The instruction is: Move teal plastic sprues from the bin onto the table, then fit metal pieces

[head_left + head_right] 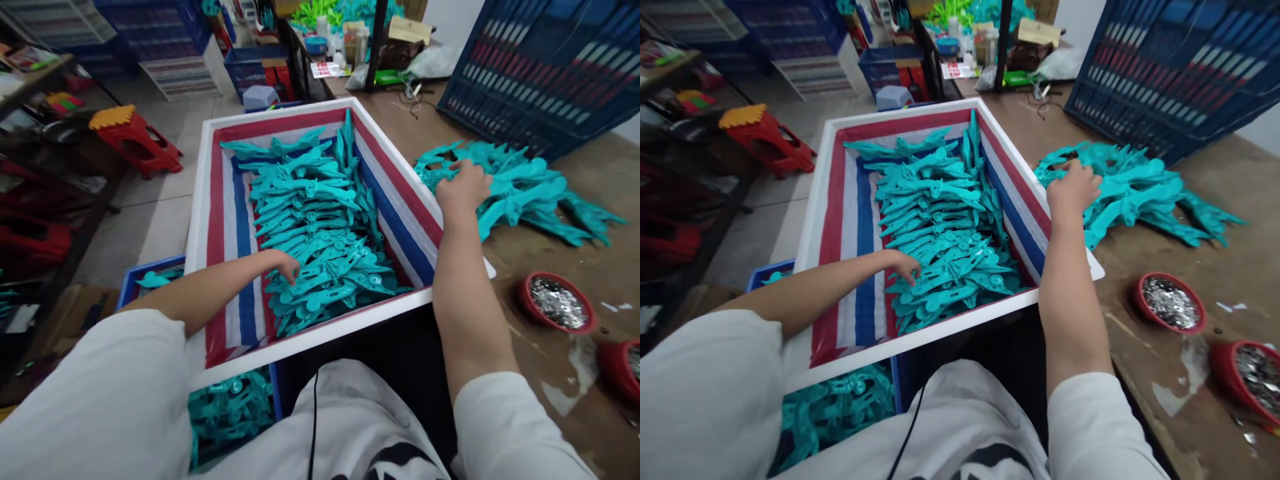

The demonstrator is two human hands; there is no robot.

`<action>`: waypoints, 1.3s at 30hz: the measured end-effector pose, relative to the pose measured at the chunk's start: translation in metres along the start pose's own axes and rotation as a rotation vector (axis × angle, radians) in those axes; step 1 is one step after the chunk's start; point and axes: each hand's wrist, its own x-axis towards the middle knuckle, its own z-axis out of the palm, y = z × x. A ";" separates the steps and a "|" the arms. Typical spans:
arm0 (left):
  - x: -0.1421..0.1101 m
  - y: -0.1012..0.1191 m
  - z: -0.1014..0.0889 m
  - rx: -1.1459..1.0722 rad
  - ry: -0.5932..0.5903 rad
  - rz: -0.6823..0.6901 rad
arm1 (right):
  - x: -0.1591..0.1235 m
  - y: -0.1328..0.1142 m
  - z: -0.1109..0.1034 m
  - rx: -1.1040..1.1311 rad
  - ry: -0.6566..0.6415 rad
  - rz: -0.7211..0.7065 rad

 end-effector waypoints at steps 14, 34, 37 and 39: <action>0.161 0.114 -0.101 0.333 0.531 0.118 | -0.017 -0.015 0.058 0.246 0.148 -0.542; -0.104 0.142 -0.019 -0.070 1.427 0.389 | -0.118 -0.080 0.052 1.172 -0.975 -0.403; -0.111 0.132 0.020 -0.346 1.395 0.452 | -0.141 -0.089 0.056 1.142 -1.096 -0.399; -0.106 0.137 0.039 -0.419 1.194 0.456 | -0.151 -0.092 0.062 1.143 -1.107 -0.386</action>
